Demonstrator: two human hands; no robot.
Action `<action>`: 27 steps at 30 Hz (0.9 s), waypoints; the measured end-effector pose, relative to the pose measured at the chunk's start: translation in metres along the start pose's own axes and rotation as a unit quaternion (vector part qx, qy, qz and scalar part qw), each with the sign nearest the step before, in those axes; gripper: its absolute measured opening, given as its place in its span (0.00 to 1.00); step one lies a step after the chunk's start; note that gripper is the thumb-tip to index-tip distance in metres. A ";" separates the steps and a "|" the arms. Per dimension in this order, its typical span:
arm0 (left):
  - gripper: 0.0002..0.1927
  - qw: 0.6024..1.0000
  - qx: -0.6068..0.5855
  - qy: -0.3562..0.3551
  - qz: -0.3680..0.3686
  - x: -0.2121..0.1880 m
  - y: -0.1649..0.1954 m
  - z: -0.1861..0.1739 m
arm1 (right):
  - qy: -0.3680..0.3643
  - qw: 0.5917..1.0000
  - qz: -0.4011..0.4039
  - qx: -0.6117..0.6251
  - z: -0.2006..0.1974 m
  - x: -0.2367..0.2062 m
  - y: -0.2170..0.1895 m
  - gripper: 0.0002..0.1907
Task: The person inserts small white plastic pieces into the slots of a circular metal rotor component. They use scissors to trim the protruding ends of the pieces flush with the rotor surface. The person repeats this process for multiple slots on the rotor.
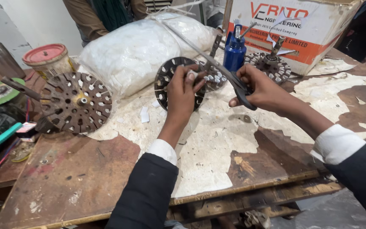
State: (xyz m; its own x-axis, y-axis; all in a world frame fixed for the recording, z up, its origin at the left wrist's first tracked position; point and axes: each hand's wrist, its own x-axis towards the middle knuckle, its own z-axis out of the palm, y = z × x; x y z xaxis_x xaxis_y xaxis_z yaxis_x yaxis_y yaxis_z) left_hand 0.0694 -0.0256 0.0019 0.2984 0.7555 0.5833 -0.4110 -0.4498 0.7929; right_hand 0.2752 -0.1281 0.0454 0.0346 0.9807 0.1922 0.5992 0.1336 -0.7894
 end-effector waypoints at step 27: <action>0.09 0.991 -0.042 0.125 -0.038 0.002 0.003 -0.043 | -0.067 0.960 -0.073 -0.262 0.025 0.041 0.022 0.56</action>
State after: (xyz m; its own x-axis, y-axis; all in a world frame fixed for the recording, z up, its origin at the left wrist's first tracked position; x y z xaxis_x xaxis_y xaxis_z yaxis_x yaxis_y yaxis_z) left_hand 0.0317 -0.0050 -0.0021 0.1126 0.8847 0.4523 -0.4689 -0.3540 0.8092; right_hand 0.2694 -0.0809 0.0213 -0.1619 0.9715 0.1733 0.9112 0.2146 -0.3517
